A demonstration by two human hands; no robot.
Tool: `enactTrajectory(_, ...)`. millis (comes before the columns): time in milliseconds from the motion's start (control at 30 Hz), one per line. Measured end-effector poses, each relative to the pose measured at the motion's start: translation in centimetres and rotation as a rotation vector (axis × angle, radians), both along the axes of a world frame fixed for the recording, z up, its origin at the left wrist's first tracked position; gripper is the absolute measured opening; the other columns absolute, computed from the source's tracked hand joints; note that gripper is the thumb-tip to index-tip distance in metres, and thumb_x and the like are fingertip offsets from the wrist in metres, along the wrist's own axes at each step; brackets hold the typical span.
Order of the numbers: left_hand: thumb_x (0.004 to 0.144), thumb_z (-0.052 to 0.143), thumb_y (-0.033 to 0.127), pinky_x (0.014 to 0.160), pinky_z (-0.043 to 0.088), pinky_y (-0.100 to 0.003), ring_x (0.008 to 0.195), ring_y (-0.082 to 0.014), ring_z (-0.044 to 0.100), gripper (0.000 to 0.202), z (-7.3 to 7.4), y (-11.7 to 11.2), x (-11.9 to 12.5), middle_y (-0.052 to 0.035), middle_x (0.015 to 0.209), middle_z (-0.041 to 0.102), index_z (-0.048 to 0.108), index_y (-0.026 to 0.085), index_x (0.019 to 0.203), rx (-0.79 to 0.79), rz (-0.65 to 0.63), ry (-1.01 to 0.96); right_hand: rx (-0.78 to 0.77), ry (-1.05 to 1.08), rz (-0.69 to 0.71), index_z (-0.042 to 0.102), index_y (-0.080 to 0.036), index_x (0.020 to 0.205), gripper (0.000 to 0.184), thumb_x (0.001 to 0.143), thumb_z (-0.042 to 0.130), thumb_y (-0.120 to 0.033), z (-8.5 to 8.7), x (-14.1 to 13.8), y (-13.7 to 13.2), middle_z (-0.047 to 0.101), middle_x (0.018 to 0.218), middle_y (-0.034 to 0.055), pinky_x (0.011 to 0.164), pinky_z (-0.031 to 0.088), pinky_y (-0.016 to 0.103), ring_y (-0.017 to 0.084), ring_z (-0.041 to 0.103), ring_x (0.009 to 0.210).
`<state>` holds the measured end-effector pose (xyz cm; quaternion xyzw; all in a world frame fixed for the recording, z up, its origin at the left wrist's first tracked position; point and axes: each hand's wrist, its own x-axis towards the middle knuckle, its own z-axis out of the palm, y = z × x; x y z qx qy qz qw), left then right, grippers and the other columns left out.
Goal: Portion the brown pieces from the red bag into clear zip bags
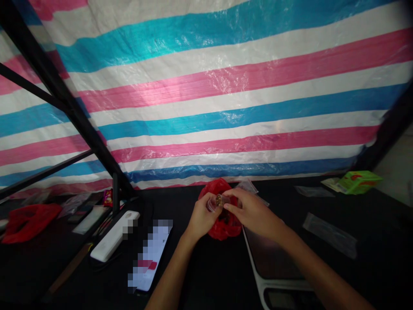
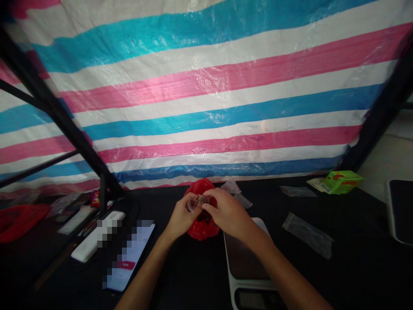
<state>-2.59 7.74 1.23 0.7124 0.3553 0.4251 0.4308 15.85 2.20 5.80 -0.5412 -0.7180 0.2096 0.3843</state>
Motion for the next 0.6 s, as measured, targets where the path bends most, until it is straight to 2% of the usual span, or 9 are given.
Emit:
enactTrajectory(167, 0.078, 0.081, 0.027, 0.069, 0.043, -0.024, 0.075, -0.0162, 0.057, 0.019, -0.4, -0.2, 0.3, -0.0010, 0.083, 0.069, 0.071, 0.019, 0.092, -0.029, -0.018, -0.011, 0.053, -0.237, -0.037, 0.068, -0.024, 0.123, 0.030, 0.093, 0.065, -0.018, 0.3, -0.6, -0.8, 0.073, 0.122, 0.0068, 0.099, 0.051, 0.039, 0.026, 0.069, 0.111)
enactTrajectory(333, 0.083, 0.077, 0.032, 0.068, 0.044, -0.024, 0.076, -0.0168, 0.059, 0.021, -0.5, -0.4, 0.8, -0.0014, 0.087, 0.069, 0.068, 0.018, 0.096, -0.012, -0.052, -0.013, 0.173, -0.440, 0.029, 0.065, -0.020, 0.119, 0.032, 0.091, 0.056, -0.006, 0.9, -1.0, -1.0, 0.067, 0.123, 0.0095, 0.094, 0.052, 0.038, 0.026, 0.067, 0.110)
enactTrajectory(500, 0.084, 0.076, 0.032, 0.074, 0.048, -0.025, 0.080, -0.0174, 0.060, 0.022, 0.3, -0.8, 1.1, -0.0021, 0.090, 0.068, 0.067, 0.018, 0.098, -0.027, -0.047, -0.078, 0.298, -0.503, 0.094, 0.065, -0.023, 0.127, 0.049, 0.087, 0.051, 0.002, 1.0, -1.2, -0.8, 0.066, 0.131, 0.0092, 0.096, 0.052, 0.043, 0.026, 0.066, 0.110)
enactTrajectory(600, 0.083, 0.077, 0.034, 0.072, 0.047, -0.025, 0.077, -0.0168, 0.059, 0.023, 0.6, -0.9, 1.1, -0.0015, 0.086, 0.067, 0.067, 0.017, 0.095, -0.060, -0.043, -0.116, 0.328, -0.480, 0.098, 0.066, -0.024, 0.128, 0.051, 0.087, 0.051, 0.002, 0.9, -1.2, -0.7, 0.067, 0.131, 0.0089, 0.096, 0.053, 0.043, 0.027, 0.066, 0.111)
